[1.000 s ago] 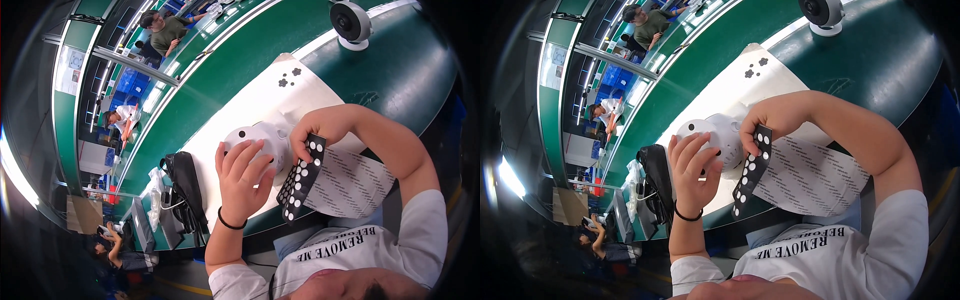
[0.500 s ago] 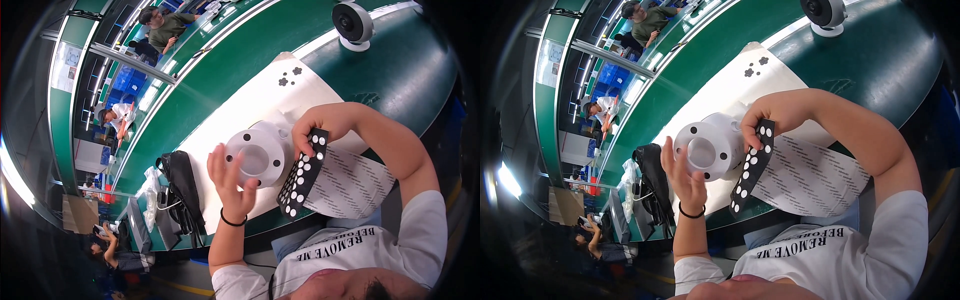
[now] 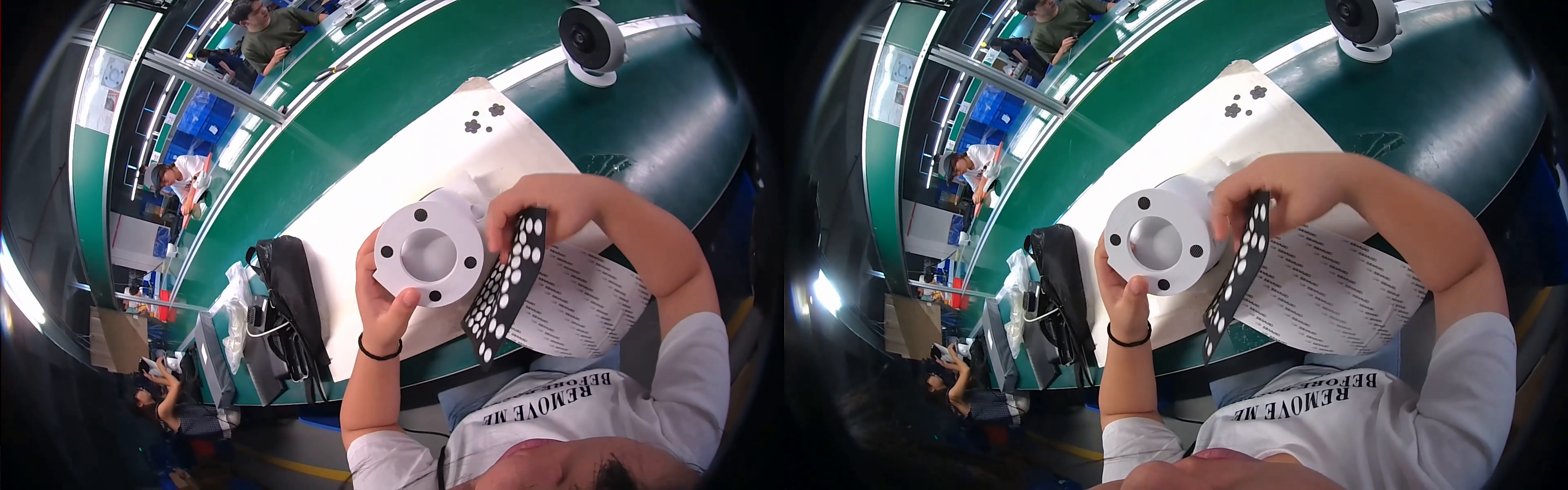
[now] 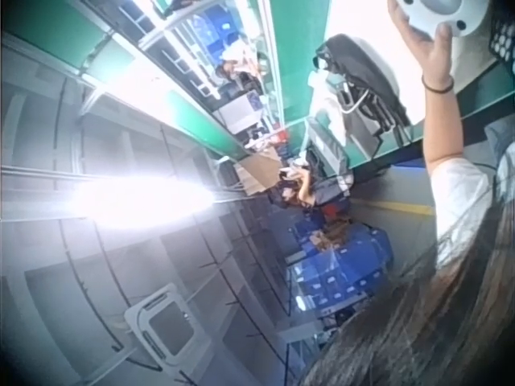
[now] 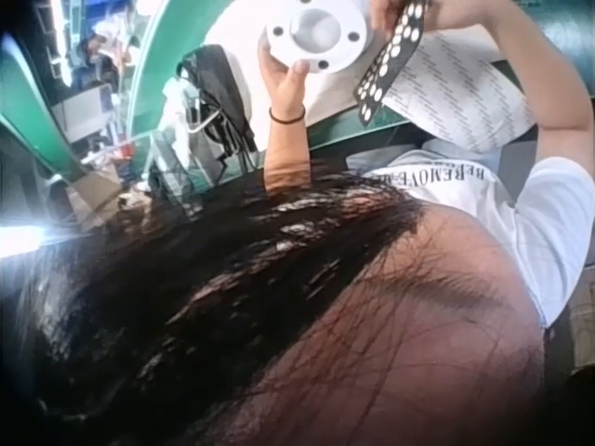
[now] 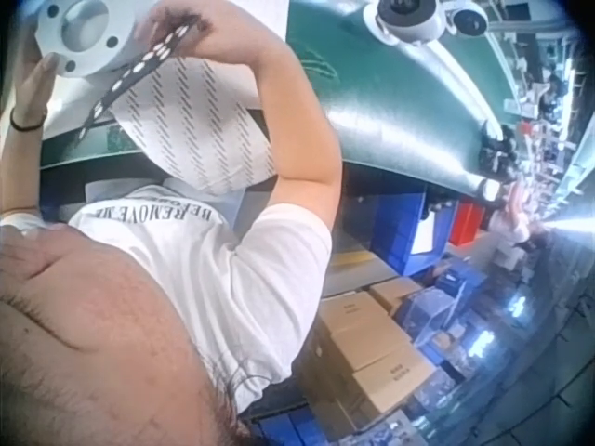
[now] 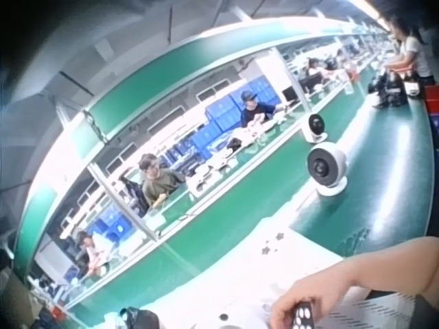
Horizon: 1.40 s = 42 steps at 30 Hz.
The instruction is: Assembling a security camera by installing internal components into the housing.
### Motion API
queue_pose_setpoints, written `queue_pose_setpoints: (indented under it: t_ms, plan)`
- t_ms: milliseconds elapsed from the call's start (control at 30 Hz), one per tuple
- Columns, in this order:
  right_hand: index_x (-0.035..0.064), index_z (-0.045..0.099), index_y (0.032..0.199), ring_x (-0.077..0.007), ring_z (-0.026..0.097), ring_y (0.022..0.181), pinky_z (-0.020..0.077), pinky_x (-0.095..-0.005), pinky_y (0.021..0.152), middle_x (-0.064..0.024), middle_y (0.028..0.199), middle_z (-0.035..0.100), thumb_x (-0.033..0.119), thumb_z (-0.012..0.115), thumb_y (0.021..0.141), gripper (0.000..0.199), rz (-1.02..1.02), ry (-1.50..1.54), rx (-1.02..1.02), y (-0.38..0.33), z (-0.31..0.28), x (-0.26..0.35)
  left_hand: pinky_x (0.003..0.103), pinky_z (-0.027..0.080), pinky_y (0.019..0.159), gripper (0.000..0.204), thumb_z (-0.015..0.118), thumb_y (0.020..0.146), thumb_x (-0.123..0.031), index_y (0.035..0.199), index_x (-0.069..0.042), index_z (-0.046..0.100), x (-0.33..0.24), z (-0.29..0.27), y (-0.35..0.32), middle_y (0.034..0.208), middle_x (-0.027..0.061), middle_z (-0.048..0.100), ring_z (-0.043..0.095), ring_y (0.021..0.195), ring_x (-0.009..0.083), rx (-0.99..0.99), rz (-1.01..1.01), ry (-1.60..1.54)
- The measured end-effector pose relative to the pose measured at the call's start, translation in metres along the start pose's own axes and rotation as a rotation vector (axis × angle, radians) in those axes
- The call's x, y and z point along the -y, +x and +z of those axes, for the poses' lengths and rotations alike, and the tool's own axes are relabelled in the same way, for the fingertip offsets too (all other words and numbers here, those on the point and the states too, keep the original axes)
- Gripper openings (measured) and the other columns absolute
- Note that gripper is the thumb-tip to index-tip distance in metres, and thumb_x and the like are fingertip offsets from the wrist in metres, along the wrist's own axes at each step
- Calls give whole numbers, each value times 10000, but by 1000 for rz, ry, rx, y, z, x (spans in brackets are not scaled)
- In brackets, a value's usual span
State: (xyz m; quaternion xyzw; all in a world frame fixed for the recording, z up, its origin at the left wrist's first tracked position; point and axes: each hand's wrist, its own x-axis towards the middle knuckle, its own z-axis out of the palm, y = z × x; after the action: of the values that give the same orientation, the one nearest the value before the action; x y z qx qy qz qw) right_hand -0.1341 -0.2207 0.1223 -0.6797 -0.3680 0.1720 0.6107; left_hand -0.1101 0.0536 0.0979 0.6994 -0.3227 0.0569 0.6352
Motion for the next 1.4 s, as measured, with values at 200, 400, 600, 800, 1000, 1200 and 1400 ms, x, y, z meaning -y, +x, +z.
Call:
queue_pose_setpoints:
  t_ms: [200,400,600,800,1000,1200,1400]
  plan:
    - [147,564,1029,-185,579,633,427,-269,566,-47,708,591,4,613,626,431,-155,-547,-117,0,26,15,394,323,961,493,678,720,-325,1078,-57,470,2,0,5,1275,156,345,375,1176,262,94,-1,-35]
    - [154,598,1027,-226,587,669,438,-288,592,-56,747,604,11,647,594,459,-180,-525,-121,4,21,6,392,339,950,440,664,732,-264,1066,-55,468,-2,2,6,1271,154,345,388,1166,263,109,-6,-156]
    - [122,612,1018,-254,595,733,452,-301,668,-76,834,626,6,669,568,469,-224,-456,-110,7,20,2,391,324,957,388,657,736,-239,1022,-59,466,-4,1,6,1271,154,342,366,1181,263,142,-21,-161]
    - [165,615,1015,-266,579,672,433,-319,618,-51,743,610,104,684,571,454,-227,-609,-106,10,20,-2,379,316,952,372,656,739,-241,1006,-59,471,2,-2,6,1273,155,343,371,1172,257,138,5,-158]
    - [209,621,994,-248,555,603,407,-329,569,-15,631,559,160,701,558,447,-333,-737,-144,10,18,-9,380,317,942,379,647,738,-263,995,-48,471,3,0,7,1263,164,361,383,1157,257,132,39,-116]
    - [223,627,974,-239,541,558,400,-322,538,0,598,537,126,715,523,470,-455,-727,-233,14,19,-25,370,322,940,342,644,744,-232,980,-44,482,-1,1,8,1258,166,369,390,1152,254,124,28,-139]
    - [214,632,959,-229,503,510,376,-332,508,11,564,498,144,679,570,398,-500,-961,-251,12,20,-22,363,318,942,290,653,734,-201,918,-25,515,-16,-3,11,1232,142,371,383,1156,247,118,16,-73]
